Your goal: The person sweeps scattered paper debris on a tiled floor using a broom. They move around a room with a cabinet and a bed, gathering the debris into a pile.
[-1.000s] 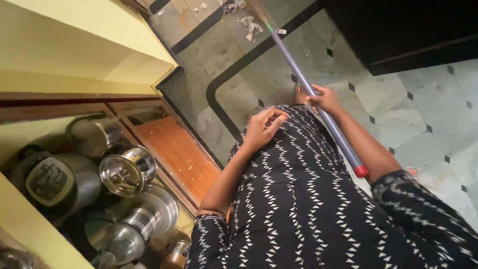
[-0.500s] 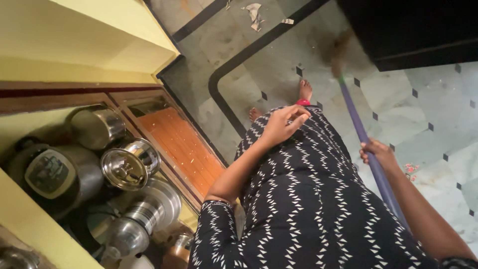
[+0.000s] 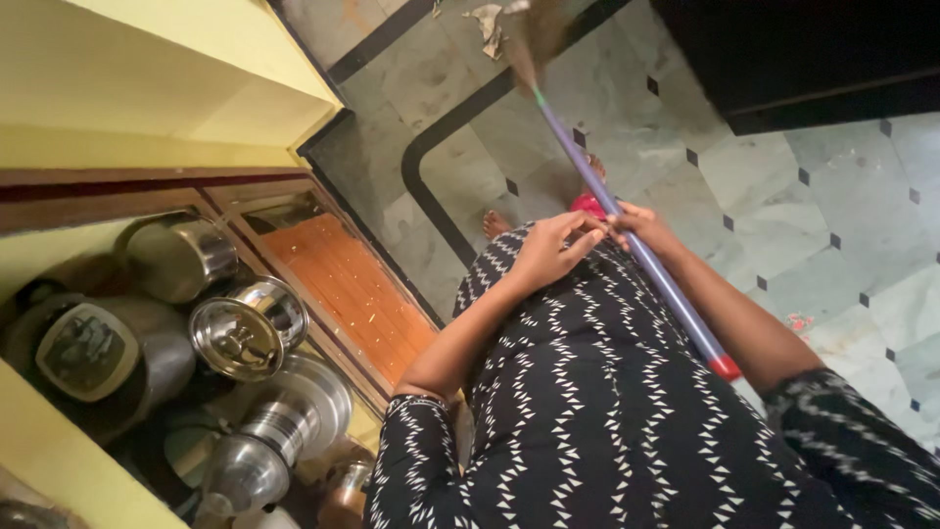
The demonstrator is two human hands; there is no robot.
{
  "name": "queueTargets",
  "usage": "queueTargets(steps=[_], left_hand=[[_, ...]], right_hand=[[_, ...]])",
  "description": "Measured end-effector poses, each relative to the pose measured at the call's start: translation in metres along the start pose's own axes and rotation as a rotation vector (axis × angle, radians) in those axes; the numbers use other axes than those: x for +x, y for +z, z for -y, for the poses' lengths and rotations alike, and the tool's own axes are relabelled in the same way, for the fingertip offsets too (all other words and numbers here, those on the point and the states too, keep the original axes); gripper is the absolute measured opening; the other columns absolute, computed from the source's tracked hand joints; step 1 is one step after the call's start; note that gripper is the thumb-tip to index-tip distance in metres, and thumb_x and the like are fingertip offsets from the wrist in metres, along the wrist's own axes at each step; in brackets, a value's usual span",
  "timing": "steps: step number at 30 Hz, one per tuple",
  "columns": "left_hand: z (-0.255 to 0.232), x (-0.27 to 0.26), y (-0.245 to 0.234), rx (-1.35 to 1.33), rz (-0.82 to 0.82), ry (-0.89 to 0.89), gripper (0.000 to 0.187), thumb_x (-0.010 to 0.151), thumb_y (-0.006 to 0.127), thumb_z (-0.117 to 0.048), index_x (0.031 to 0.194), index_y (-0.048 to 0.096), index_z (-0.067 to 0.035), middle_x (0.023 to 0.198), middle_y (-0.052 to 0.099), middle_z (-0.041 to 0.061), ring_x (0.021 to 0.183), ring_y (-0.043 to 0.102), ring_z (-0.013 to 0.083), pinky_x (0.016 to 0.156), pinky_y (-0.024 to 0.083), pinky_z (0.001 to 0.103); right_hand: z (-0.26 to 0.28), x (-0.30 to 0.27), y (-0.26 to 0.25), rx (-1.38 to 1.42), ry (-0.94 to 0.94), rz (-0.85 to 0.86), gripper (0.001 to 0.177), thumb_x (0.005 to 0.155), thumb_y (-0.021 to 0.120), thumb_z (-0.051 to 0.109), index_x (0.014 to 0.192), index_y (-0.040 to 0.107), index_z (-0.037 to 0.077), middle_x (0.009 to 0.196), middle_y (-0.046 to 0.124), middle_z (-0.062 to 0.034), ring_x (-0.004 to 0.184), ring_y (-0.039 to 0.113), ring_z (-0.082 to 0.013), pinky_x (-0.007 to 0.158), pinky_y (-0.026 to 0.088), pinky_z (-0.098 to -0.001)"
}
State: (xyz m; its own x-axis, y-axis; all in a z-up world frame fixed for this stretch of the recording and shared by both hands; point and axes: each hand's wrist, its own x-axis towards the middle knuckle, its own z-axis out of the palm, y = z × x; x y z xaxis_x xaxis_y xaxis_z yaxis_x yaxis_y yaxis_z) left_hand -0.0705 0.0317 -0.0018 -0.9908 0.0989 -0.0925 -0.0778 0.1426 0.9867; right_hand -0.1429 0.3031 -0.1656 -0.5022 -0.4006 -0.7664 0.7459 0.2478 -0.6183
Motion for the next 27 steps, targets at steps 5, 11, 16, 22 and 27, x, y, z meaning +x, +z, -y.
queueTargets(steps=[5,11,16,22,27], left_hand=[[0.000,-0.009,-0.009,0.001,-0.034,0.017,0.019,0.098,0.067,-0.023,0.106,0.072,-0.007,0.093,0.075,0.010,0.082,0.073,0.0215,0.079,0.056,0.033],[0.011,-0.019,-0.030,-0.061,-0.149,-0.068,0.018,0.098,0.066,-0.020,0.105,0.072,-0.005,0.096,0.076,0.006,0.083,0.071,0.0141,0.079,0.056,0.028],[0.015,-0.016,-0.040,-0.092,-0.221,-0.142,0.019,0.097,0.067,-0.020,0.106,0.073,-0.004,0.100,0.077,0.006,0.083,0.071,0.0109,0.078,0.057,0.027],[0.004,0.019,-0.035,-0.036,-0.178,-0.147,0.021,0.097,0.066,-0.022,0.107,0.073,-0.005,0.096,0.077,0.007,0.084,0.073,0.0127,0.081,0.057,0.028],[-0.015,0.084,-0.023,-0.005,-0.176,-0.118,0.019,0.097,0.066,-0.021,0.105,0.073,-0.004,0.092,0.076,0.009,0.080,0.072,0.0157,0.077,0.057,0.030]], right_hand=[[0.028,0.037,0.000,0.123,-0.064,0.002,0.054,0.094,0.065,0.011,0.145,0.052,0.000,0.077,0.062,0.0017,0.055,0.058,-0.0049,0.045,0.047,-0.0197],[0.039,0.038,-0.014,-0.188,-0.042,-0.238,0.072,0.086,0.073,0.009,0.151,0.043,0.006,0.069,0.063,-0.0071,0.050,0.058,-0.0111,0.043,0.047,-0.0251],[0.045,0.065,-0.012,-0.036,-0.057,-0.177,0.064,0.086,0.072,0.008,0.147,0.053,0.003,0.072,0.064,-0.0036,0.051,0.057,-0.0079,0.044,0.047,-0.0221],[0.067,0.091,-0.029,-0.072,-0.076,-0.037,0.059,0.089,0.071,0.009,0.145,0.057,0.001,0.072,0.065,-0.0042,0.051,0.058,-0.0071,0.044,0.048,-0.0212],[0.119,0.113,-0.075,-0.112,-0.094,-0.073,0.073,0.085,0.074,0.007,0.151,0.045,0.003,0.072,0.066,-0.0064,0.050,0.059,-0.0101,0.043,0.047,-0.0235]])
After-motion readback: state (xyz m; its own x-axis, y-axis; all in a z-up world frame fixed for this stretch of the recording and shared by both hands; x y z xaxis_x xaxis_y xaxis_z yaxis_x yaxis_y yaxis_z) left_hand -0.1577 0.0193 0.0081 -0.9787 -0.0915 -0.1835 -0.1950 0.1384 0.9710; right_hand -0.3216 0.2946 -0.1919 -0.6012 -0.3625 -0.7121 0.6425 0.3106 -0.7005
